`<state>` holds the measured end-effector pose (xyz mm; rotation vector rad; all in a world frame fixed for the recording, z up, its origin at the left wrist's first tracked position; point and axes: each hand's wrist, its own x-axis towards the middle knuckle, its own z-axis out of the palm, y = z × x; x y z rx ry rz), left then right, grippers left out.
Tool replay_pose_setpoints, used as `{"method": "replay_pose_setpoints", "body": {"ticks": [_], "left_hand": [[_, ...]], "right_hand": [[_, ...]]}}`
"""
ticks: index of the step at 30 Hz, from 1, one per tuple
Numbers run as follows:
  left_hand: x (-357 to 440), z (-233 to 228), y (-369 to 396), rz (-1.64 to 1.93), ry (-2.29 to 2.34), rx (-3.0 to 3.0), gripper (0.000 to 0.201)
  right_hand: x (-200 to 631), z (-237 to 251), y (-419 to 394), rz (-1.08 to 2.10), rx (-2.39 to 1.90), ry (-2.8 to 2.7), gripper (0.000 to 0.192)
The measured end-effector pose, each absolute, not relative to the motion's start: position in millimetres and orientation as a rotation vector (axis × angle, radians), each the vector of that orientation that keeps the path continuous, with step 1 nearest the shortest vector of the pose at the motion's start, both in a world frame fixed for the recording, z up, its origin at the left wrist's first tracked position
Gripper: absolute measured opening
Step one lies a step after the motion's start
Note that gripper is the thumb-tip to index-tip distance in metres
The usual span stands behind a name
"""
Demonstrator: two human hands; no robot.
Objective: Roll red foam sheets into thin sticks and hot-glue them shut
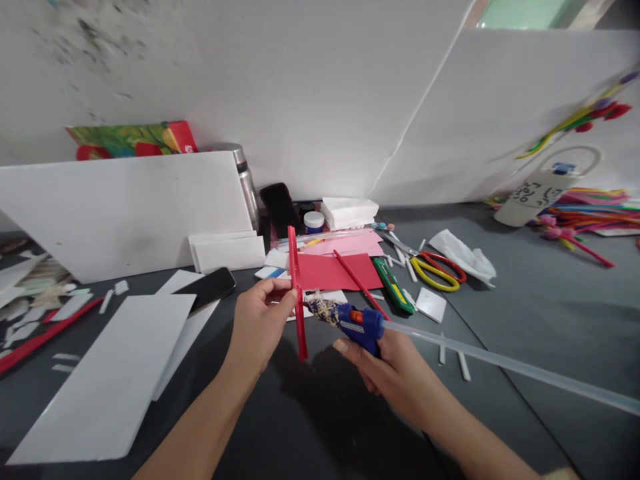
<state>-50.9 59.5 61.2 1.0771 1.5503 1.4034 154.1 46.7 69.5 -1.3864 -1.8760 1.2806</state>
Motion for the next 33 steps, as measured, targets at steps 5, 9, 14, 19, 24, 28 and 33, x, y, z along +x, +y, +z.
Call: {"method": "replay_pose_setpoints", "body": {"ticks": [5,9,14,19,24,28,33], "left_hand": [[-53.3,57.5,61.8,1.450,1.528,1.033,0.022],[-57.0,54.3,64.7,1.483,1.532,1.014,0.023],[-60.8,53.4,66.9,1.506,1.548,0.999,0.020],[-58.2,53.8,65.2,1.465,1.530,1.001,0.021],[-52.6,58.7,61.8,1.403,1.521,1.037,0.019],[-51.1,60.9,59.6,1.349,1.538,1.080,0.019],[-51.2,61.1,58.8,1.338,1.536,1.095,0.019]], "right_hand": [[154.8,73.7,46.7,1.266,-1.384,-1.954,0.046],[155.1,76.3,46.7,1.304,-1.414,-2.024,0.044],[154.8,75.4,47.3,1.335,-1.429,-2.045,0.044],[155.3,73.0,47.6,1.354,-1.451,-2.007,0.047],[157.2,70.2,49.0,1.355,-1.461,-1.959,0.047],[158.3,68.0,50.5,1.344,-1.409,-1.910,0.045],[159.0,68.0,50.0,1.351,-1.410,-1.896,0.045]]}}
